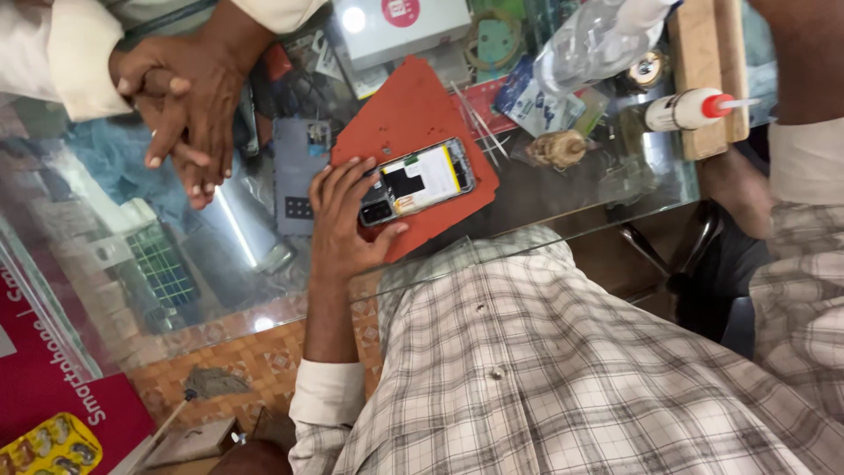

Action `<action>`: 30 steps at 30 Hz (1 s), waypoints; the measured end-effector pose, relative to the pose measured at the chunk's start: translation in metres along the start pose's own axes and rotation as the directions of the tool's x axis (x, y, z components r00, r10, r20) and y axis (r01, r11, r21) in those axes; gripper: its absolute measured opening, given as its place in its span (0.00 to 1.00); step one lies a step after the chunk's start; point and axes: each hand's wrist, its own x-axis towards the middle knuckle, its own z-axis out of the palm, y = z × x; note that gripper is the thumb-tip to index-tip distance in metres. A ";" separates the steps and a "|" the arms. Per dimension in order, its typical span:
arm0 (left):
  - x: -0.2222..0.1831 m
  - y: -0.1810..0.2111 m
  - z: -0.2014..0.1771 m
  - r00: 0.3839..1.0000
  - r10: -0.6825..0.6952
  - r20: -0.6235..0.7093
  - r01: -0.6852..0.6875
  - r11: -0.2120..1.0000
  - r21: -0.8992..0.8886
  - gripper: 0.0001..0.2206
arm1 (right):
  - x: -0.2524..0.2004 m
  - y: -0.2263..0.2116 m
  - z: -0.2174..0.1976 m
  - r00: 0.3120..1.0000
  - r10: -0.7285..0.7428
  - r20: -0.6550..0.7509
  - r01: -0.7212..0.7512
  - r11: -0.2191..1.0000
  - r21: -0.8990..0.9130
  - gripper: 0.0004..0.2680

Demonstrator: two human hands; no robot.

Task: The person uses a metal prying tool to separate the back cover of a smartphone, then applies adhesive along the frame and uses a screwdriver to remove internal screws. The back cover is set aside, and the person continues to manipulate internal components with a screwdriver.

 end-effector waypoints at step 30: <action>-0.024 -0.017 -0.008 1.000 0.001 -0.025 -0.003 0.997 -0.074 0.20 | -0.044 -0.246 0.138 0.970 -0.036 -0.242 0.184 0.760 0.624 0.20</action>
